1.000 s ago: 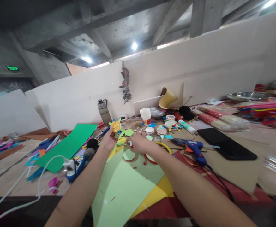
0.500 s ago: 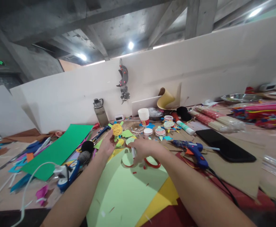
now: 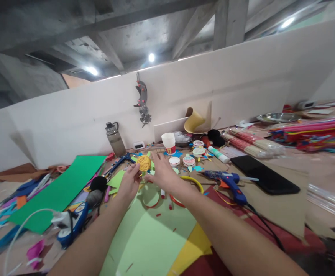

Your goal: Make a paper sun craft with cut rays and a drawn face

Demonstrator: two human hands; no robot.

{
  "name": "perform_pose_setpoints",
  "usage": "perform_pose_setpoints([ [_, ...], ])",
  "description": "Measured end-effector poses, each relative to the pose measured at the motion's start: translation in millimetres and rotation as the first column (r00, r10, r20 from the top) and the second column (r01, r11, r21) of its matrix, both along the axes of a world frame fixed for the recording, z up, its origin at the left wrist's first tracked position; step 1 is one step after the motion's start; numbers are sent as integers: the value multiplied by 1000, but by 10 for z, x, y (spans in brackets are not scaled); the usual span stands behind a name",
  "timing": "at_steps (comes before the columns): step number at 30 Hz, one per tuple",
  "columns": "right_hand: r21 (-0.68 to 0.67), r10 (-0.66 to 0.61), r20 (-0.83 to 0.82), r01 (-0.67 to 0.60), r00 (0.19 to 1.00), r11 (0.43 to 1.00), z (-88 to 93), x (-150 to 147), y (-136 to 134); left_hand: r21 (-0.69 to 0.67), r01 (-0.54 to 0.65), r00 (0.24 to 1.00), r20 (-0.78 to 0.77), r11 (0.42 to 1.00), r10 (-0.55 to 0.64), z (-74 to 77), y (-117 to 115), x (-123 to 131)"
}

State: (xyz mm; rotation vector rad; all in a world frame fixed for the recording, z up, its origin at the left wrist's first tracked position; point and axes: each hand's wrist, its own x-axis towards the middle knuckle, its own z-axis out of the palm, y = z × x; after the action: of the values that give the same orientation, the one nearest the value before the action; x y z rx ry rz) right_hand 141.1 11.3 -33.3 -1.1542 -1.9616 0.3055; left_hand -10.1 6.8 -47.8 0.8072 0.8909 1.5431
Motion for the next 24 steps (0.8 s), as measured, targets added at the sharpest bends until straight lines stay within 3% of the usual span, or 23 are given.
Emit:
perform_pose_setpoints([
  [10, 104, 2, -110, 10, 994, 995, -116, -55, 54, 26, 54, 998, -43, 998, -52, 4, -36, 64],
  [14, -32, 56, -208, -64, 977, 997, -60, -64, 40, 68, 25, 999, -26, 997, -24, -6, -40, 62],
  [18, -240, 109, -422, -226, 900, 944, -15, -72, 53, 102, 95, 995, 28, 990, -98, 3, -54, 57],
  [24, -267, 157, -496, -322, 854, 909, -82, -98, 84, 102, 68, 997, 28, 992, -71, 3, -50, 57],
])
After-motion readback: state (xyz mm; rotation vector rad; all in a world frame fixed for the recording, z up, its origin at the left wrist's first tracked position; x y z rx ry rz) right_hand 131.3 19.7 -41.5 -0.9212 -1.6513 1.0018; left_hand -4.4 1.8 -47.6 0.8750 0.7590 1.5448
